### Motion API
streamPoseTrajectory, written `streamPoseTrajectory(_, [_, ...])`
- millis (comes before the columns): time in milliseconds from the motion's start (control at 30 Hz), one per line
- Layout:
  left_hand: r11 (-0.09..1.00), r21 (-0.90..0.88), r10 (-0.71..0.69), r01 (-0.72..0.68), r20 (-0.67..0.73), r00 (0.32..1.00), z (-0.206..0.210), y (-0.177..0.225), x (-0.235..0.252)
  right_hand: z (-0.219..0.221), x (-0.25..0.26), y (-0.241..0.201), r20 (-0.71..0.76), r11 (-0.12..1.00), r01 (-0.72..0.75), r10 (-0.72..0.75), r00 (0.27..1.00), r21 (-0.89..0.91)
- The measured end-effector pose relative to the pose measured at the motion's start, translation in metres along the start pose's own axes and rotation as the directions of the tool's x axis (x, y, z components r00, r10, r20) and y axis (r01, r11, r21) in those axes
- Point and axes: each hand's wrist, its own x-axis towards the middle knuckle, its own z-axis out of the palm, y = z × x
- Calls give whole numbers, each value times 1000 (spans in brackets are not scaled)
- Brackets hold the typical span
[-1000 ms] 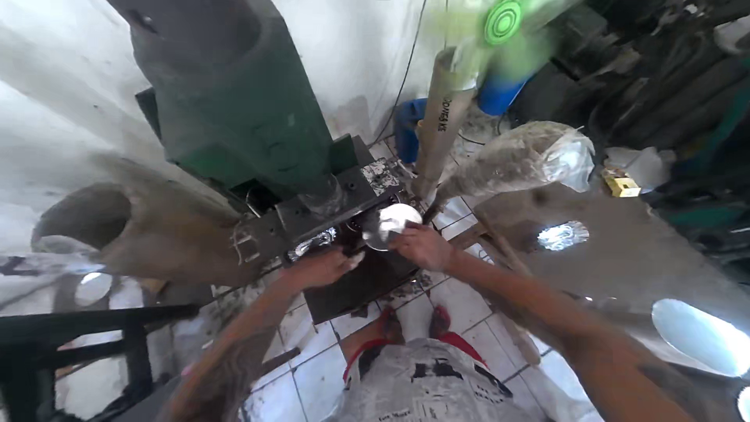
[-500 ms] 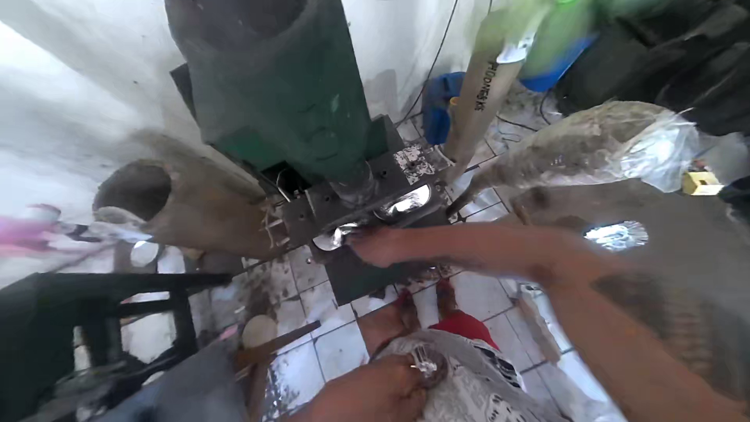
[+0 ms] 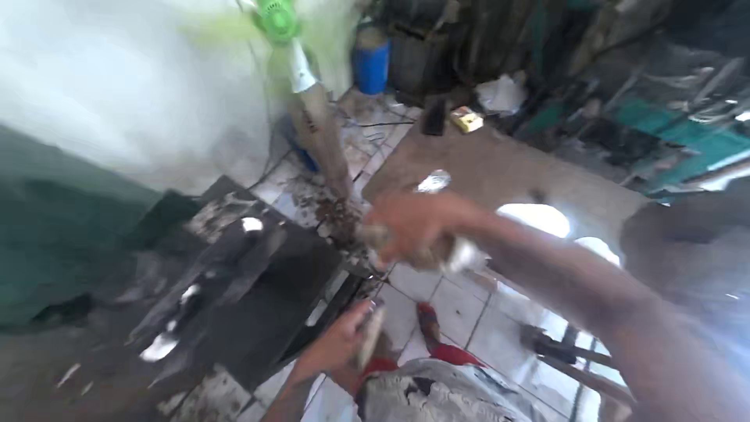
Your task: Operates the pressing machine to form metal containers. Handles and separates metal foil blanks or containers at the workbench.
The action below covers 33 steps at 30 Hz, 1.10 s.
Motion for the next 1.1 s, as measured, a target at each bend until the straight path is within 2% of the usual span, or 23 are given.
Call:
streamPoseTrajectory(33, [996,70,-49,56,-85,995,-2,5,29,36,-40,25,66,994,-112,111,992,12])
streamPoseTrajectory(100, [976,192,-86,106,-110,990,0,27,94,106,-109,66,221,934,-340,311,924,112])
streamPoseTrajectory(200, [885,465,-42,15,48,998,27,77,203,243,-180,133,142,759,-612,596,791,223])
streamPoseTrajectory(267, [803,593,-35,-65,155,987,47,92,268,332,-213,171,31,670,-665,697,717,330])
streamPoseTrajectory(300, [771,625,-11,-120,201,979,52,96,296,350,-220,180,22,629,-689,732,681,360])
streamPoseTrajectory(367, [695,689,38,-204,249,968,50,98,345,345,-221,190,37,591,-729,768,640,345])
streamPoseTrajectory(400, [668,708,69,-229,248,966,47,93,361,348,-221,192,60,594,-737,764,642,324])
streamPoseTrajectory(467, [635,734,91,-243,241,966,37,81,373,366,-223,194,76,588,-746,768,637,311])
streamPoseTrajectory(533, [634,745,77,-210,209,975,22,89,384,369,-224,209,47,558,-765,797,602,323])
streamPoseTrajectory(633, [658,724,93,-208,197,976,5,71,385,370,-220,199,55,562,-736,780,624,378])
streamPoseTrajectory(700, [686,683,98,-252,257,962,4,74,384,357,-221,189,76,539,-711,771,632,451])
streamPoseTrajectory(767, [690,646,130,-326,333,934,9,83,382,315,-230,159,36,432,-618,800,598,657])
streamPoseTrajectory(800, [689,632,139,-355,366,920,10,86,382,283,-237,133,-58,412,-516,819,571,751])
streamPoseTrajectory(833, [695,611,143,-378,398,906,11,87,386,250,-246,105,-223,458,-409,834,504,790])
streamPoseTrajectory(867, [695,602,142,-393,421,896,11,83,393,223,-256,81,-449,572,-365,813,372,734])
streamPoseTrajectory(900, [694,606,131,-389,425,896,14,81,399,201,-267,68,-645,674,-430,727,237,601])
streamPoseTrajectory(933, [681,622,133,-386,414,900,16,81,402,184,-281,69,-771,708,-552,613,170,441])
streamPoseTrajectory(967, [673,640,129,-372,394,910,18,87,400,169,-296,80,-815,697,-644,546,194,314])
streamPoseTrajectory(1000, [676,642,139,-362,370,918,20,95,395,161,-307,96,-793,664,-711,552,258,231])
streamPoseTrajectory(1067, [726,592,212,-348,289,934,27,125,368,157,-311,123,-657,622,-761,655,374,187])
streamPoseTrajectory(1100, [753,561,252,-343,235,939,31,144,347,163,-307,131,-647,645,-736,654,391,207])
